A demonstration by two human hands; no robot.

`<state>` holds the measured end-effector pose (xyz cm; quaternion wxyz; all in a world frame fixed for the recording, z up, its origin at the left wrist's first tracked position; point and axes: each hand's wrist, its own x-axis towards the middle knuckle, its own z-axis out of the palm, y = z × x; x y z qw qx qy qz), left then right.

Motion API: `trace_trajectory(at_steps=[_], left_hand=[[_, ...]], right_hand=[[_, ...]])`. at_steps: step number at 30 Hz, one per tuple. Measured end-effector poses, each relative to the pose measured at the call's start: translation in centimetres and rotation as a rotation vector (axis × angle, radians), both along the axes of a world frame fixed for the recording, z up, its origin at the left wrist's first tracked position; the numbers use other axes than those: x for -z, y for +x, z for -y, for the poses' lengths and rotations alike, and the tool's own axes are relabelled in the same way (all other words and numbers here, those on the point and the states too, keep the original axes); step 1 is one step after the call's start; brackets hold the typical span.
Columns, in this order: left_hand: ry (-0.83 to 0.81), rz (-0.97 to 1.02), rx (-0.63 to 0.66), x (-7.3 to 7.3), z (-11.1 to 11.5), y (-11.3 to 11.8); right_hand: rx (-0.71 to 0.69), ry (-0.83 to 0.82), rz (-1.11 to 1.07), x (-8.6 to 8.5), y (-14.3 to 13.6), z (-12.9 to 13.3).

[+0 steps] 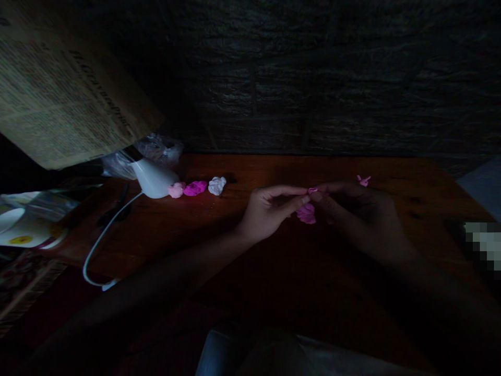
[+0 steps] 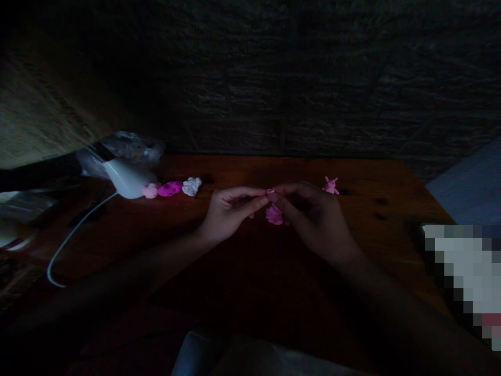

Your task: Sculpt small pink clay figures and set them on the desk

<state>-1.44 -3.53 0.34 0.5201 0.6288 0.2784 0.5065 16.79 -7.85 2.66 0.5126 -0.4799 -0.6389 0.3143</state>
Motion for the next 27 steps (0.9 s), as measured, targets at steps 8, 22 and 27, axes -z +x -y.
trace_trajectory(at_steps=[8, 22, 27], left_hand=[[-0.129, -0.016, -0.016, -0.04, -0.13, 0.19], [-0.199, 0.009, 0.013, -0.31, 0.01, 0.37], [-0.189, 0.016, 0.004, -0.33, 0.05, 0.43]], right_hand=[[-0.034, -0.070, -0.058, -0.01, 0.10, -0.28], [-0.036, -0.219, -0.231, -0.42, -0.42, -0.48], [-0.079, -0.291, -0.354, 0.11, -0.51, -0.42]])
